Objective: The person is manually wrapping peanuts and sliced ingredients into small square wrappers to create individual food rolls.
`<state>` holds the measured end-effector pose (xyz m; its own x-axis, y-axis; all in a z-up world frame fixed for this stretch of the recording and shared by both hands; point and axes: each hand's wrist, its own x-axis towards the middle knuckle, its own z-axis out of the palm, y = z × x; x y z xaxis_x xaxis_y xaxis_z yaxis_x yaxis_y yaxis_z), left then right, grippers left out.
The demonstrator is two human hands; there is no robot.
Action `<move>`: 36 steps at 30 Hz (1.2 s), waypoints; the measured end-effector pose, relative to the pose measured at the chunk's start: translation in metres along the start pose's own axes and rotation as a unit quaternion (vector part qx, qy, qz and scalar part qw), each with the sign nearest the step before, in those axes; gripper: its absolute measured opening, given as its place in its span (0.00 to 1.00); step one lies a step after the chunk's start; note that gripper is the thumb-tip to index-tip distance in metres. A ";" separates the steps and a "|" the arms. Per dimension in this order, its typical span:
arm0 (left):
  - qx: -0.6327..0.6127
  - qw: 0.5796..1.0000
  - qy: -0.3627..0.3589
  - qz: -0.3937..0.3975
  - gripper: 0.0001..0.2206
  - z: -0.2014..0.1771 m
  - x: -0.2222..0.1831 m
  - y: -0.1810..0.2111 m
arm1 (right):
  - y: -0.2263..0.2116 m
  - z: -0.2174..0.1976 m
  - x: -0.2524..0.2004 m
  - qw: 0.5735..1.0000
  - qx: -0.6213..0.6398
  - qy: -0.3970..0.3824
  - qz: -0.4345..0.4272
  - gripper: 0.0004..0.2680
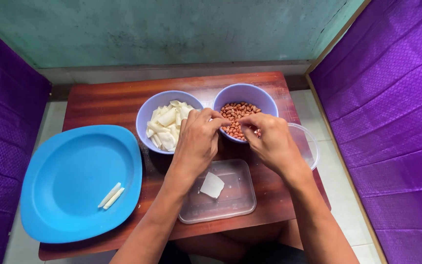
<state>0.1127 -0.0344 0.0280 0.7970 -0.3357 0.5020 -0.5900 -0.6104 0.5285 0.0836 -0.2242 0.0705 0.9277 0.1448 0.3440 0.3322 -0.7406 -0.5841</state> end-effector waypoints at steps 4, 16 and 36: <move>0.008 1.000 -0.002 -0.024 0.13 0.009 0.005 -0.004 | 0.012 0.016 0.035 0.993 -0.057 -0.089 0.056 0.06; -0.050 0.998 0.000 -0.045 0.16 0.006 0.004 -0.004 | 0.042 0.045 0.061 0.961 -0.201 -0.183 0.047 0.04; -0.184 0.983 0.027 -0.009 0.11 -0.036 -0.080 0.027 | -0.037 0.029 -0.091 0.992 0.114 -0.046 -0.033 0.05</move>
<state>0.0288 0.0017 0.0263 0.8056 -0.2831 0.5204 -0.5905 -0.3117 0.7444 -0.0078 -0.1904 0.0397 0.9108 0.2546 0.3249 0.4128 -0.5621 -0.7167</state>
